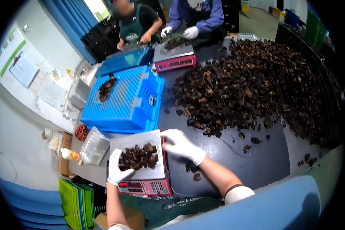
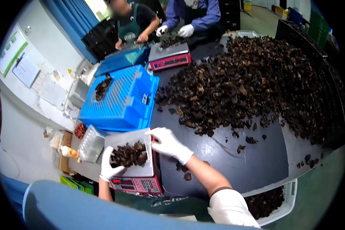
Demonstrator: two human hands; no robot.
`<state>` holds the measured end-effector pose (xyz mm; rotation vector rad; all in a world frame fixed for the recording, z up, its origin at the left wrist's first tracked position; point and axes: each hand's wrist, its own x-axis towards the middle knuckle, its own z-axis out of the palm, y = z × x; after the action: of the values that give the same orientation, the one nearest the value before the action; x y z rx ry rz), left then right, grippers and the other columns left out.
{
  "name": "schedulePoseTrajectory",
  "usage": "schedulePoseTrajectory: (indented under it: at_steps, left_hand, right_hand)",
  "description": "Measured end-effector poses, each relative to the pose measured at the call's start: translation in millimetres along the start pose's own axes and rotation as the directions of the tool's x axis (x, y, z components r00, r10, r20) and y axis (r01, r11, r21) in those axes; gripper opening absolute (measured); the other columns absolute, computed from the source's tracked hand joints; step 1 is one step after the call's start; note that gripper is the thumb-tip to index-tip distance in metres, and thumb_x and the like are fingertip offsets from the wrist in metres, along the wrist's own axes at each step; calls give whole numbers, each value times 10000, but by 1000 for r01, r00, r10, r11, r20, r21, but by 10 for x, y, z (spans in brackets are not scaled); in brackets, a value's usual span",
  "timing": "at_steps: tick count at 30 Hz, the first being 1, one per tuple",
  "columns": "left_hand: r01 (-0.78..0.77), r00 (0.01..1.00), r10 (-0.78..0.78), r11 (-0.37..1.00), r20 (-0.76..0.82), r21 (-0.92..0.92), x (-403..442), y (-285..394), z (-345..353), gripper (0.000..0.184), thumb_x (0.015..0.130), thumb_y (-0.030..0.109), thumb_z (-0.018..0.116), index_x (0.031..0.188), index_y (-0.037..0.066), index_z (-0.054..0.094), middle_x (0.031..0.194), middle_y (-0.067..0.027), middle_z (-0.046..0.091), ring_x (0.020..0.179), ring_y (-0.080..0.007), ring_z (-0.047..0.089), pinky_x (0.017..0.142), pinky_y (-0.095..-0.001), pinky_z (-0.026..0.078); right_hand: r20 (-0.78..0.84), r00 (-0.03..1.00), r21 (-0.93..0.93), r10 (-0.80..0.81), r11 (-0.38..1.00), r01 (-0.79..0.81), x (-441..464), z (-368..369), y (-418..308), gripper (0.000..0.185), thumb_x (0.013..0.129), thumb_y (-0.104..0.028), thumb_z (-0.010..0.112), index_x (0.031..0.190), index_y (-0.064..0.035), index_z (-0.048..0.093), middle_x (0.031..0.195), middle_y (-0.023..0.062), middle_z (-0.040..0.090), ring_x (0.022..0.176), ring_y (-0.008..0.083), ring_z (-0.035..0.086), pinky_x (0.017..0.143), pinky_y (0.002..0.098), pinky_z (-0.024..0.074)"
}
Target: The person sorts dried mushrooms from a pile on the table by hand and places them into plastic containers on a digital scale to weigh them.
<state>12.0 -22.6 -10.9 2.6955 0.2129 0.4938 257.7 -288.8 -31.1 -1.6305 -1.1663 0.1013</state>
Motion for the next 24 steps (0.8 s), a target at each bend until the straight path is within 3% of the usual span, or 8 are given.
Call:
schedulePoseTrajectory:
  at_steps: [2, 5, 8, 11, 13, 15, 19, 24]
  left_hand:
    - [20, 997, -14, 997, -78, 73, 13, 247, -96, 914, 595, 376, 872, 1342, 2, 502, 1375, -232, 477, 1264, -403, 467, 1080, -471, 373]
    - [-55, 979, 62, 998, -195, 39, 17, 605, 42, 675, 698, 142, 805, 1303, 22, 533, 1291, -190, 535, 1196, -358, 518, 1028, -435, 420]
    - [-183, 982, 187, 973, 16, -140, 162, 1268, 305, 504, 734, 141, 773, 1196, 36, 603, 1163, -171, 606, 1095, -372, 565, 969, -439, 451]
    - [-180, 937, 241, 953, 252, -242, 156, 1700, 843, 470, 780, 238, 746, 1197, 65, 614, 1182, -189, 594, 1106, -385, 557, 976, -452, 451]
    - [-211, 901, 279, 951, 332, -225, 78, 1704, 1335, 573, 787, 361, 736, 1264, 85, 581, 1298, -213, 529, 1208, -409, 495, 1032, -479, 406]
    - [-204, 896, 221, 975, 387, -84, 20, 1788, 1697, 730, 758, 479, 732, 1356, 118, 521, 1411, -233, 429, 1299, -463, 392, 1085, -512, 340]
    - [-278, 848, 224, 960, 481, 41, -80, 1916, 2095, 843, 713, 568, 728, 1409, 164, 478, 1450, -223, 388, 1303, -487, 359, 1065, -555, 320]
    - [-381, 879, 395, 918, 267, -106, -337, 1845, 2294, 371, 794, 318, 723, 1091, 113, 635, 1125, -99, 565, 1086, -329, 515, 901, -433, 448]
  right_hand:
    - [-94, 994, -141, 52, 988, -65, -435, -128, 523, 357, 809, -251, 648, 1119, -76, 669, 1037, 143, 682, 973, 339, 625, 876, 423, 493]
    - [165, 955, -386, 246, 907, -167, -942, -227, 638, 467, 825, -385, 644, 1219, -134, 634, 1273, 116, 586, 1176, 323, 522, 986, 458, 407]
    - [324, 935, -529, 145, 847, 52, -1241, -38, 559, 583, 803, -478, 664, 1297, -178, 585, 1373, 105, 502, 1251, 345, 450, 1011, 520, 347]
    - [318, 943, -480, 101, 875, 68, -1296, -17, 698, 399, 845, -426, 635, 1119, -139, 673, 1190, 74, 591, 1162, 288, 501, 979, 446, 384]
    - [263, 957, -381, 123, 925, -14, -1298, -271, 757, 251, 893, -332, 591, 900, -108, 703, 969, 63, 653, 938, 275, 587, 841, 403, 456]
    - [277, 948, -322, 154, 945, -59, -1449, -502, 898, 237, 895, -305, 592, 862, -99, 704, 920, 71, 661, 874, 279, 599, 792, 406, 468]
    - [344, 927, -298, 151, 954, -45, -1796, -870, 718, 257, 853, -320, 647, 1002, -115, 687, 1008, 63, 645, 974, 283, 567, 891, 405, 440]
    - [348, 915, -387, 202, 920, -56, -2038, -992, 387, 604, 717, -297, 748, 1275, -142, 576, 1289, 57, 580, 1155, 281, 522, 1023, 417, 372]
